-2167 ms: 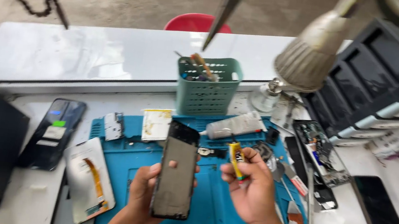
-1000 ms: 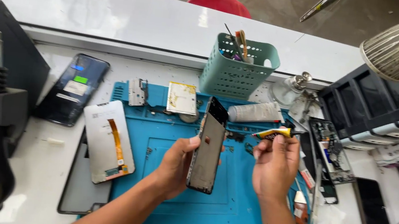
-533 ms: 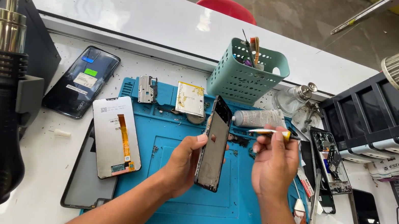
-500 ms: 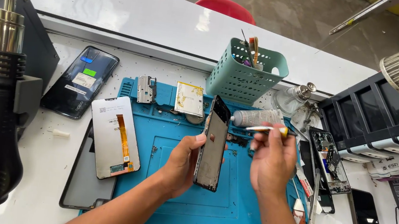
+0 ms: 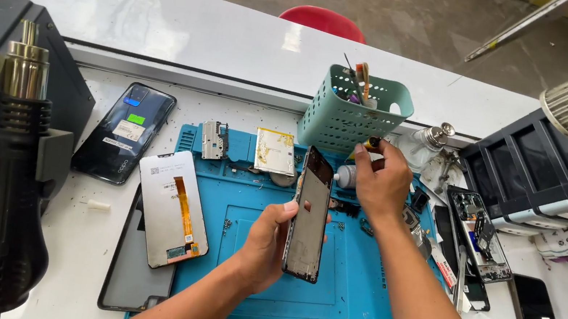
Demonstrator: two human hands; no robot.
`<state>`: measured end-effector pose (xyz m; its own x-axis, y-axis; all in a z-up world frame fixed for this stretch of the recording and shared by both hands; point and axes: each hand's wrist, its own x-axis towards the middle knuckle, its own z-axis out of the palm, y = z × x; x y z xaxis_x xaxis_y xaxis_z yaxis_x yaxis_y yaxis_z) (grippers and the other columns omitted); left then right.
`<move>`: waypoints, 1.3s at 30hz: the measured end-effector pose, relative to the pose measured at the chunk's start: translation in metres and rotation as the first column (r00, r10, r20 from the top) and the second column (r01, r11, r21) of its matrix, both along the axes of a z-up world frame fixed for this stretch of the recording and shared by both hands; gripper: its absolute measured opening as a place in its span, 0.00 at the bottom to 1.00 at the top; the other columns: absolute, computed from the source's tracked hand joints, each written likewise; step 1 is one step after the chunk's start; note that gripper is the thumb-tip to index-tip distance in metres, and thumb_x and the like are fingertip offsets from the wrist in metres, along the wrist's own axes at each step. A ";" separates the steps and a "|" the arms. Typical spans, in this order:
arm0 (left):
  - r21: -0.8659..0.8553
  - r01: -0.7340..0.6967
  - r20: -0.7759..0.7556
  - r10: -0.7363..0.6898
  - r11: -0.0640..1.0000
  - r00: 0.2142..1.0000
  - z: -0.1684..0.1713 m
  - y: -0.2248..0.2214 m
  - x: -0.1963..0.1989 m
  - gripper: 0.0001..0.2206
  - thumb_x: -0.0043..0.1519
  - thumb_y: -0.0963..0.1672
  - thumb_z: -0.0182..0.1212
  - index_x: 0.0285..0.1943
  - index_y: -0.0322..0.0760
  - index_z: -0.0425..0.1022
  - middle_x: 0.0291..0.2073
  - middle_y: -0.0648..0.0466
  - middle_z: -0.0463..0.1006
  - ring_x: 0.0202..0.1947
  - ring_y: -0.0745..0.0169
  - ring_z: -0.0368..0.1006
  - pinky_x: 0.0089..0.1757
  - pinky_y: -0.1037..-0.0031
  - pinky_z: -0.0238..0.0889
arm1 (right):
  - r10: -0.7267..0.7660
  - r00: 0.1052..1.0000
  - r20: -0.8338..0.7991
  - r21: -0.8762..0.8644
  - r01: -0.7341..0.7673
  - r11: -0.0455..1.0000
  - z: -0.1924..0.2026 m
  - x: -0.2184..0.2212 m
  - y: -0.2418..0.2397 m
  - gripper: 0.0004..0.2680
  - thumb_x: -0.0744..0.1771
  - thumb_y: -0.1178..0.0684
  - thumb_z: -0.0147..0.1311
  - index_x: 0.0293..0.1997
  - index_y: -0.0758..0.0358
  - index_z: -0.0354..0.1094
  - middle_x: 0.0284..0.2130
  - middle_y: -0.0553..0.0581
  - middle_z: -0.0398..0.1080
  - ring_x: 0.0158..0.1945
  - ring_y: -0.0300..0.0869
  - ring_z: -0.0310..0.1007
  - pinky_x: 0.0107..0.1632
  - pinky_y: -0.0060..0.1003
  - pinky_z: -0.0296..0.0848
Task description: Applying adhesive to a mobile phone frame and cleaning the screen during a repair process
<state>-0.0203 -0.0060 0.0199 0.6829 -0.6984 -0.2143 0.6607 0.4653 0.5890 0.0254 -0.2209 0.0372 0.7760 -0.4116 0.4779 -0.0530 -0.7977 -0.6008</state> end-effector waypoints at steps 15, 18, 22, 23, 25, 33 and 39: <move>-0.006 0.013 0.071 -0.012 1.000 0.997 -0.002 0.001 -0.002 0.32 0.56 0.58 0.48 0.63 0.36 0.72 0.47 0.50 0.78 0.42 0.58 0.73 0.43 0.63 0.69 | -0.068 0.994 -0.082 -0.153 0.054 0.987 -0.009 0.005 -0.005 0.13 0.68 0.41 0.59 0.44 0.60 0.78 0.37 0.54 0.81 0.36 0.47 0.80 0.34 0.44 0.75; 0.014 0.018 0.055 -0.019 1.000 0.998 -0.001 0.000 -0.002 0.33 0.57 0.57 0.47 0.66 0.37 0.70 0.49 0.49 0.77 0.44 0.58 0.73 0.45 0.63 0.69 | -0.081 0.994 -0.073 -0.163 0.069 0.984 -0.011 0.007 -0.009 0.15 0.68 0.38 0.58 0.44 0.60 0.78 0.36 0.55 0.81 0.37 0.48 0.80 0.34 0.47 0.73; 0.003 0.024 0.056 -0.024 1.000 0.998 -0.004 0.001 -0.002 0.33 0.57 0.57 0.47 0.67 0.37 0.69 0.49 0.50 0.77 0.44 0.58 0.73 0.45 0.62 0.69 | -0.112 0.986 -0.120 -0.211 0.085 0.974 -0.011 0.010 -0.015 0.15 0.67 0.35 0.58 0.39 0.56 0.79 0.33 0.52 0.81 0.34 0.49 0.79 0.34 0.50 0.72; 0.004 0.025 0.066 -0.025 1.000 0.998 -0.004 0.001 -0.002 0.33 0.57 0.57 0.47 0.67 0.37 0.70 0.50 0.50 0.77 0.44 0.59 0.73 0.45 0.62 0.69 | -0.131 0.979 -0.158 -0.231 0.093 0.969 -0.010 0.011 -0.017 0.16 0.67 0.33 0.56 0.38 0.54 0.80 0.30 0.54 0.80 0.33 0.51 0.78 0.35 0.51 0.70; 0.002 0.029 0.075 -0.029 1.000 0.997 -0.004 0.000 -0.002 0.33 0.57 0.57 0.47 0.66 0.37 0.70 0.50 0.50 0.77 0.44 0.59 0.73 0.44 0.63 0.69 | -0.154 0.969 -0.195 -0.252 0.102 0.962 -0.007 0.010 -0.021 0.17 0.67 0.31 0.54 0.38 0.52 0.80 0.27 0.55 0.79 0.32 0.54 0.77 0.36 0.52 0.69; -0.010 0.021 0.098 -0.020 1.000 0.995 -0.005 0.000 -0.002 0.33 0.56 0.57 0.48 0.66 0.37 0.70 0.49 0.50 0.78 0.42 0.58 0.73 0.42 0.63 0.69 | -0.101 0.966 -0.238 -0.046 0.092 0.995 0.018 -0.023 -0.028 0.13 0.66 0.41 0.59 0.47 0.59 0.78 0.38 0.52 0.81 0.32 0.42 0.78 0.35 0.41 0.75; -0.021 0.049 0.074 -0.048 0.999 0.996 -0.009 -0.002 0.000 0.35 0.54 0.57 0.50 0.67 0.36 0.69 0.50 0.48 0.77 0.42 0.57 0.73 0.41 0.62 0.69 | -0.017 0.984 -0.180 0.181 0.050 0.982 0.047 -0.093 -0.031 0.09 0.68 0.53 0.56 0.48 0.66 0.75 0.37 0.60 0.76 0.38 0.43 0.74 0.38 0.35 0.78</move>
<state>-0.0203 -0.0076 0.0109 0.6615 -0.7351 -0.1487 0.6380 0.4474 0.6267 -0.0674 -0.2520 0.0840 0.8254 -0.5071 0.2482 -0.1967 -0.6703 -0.7155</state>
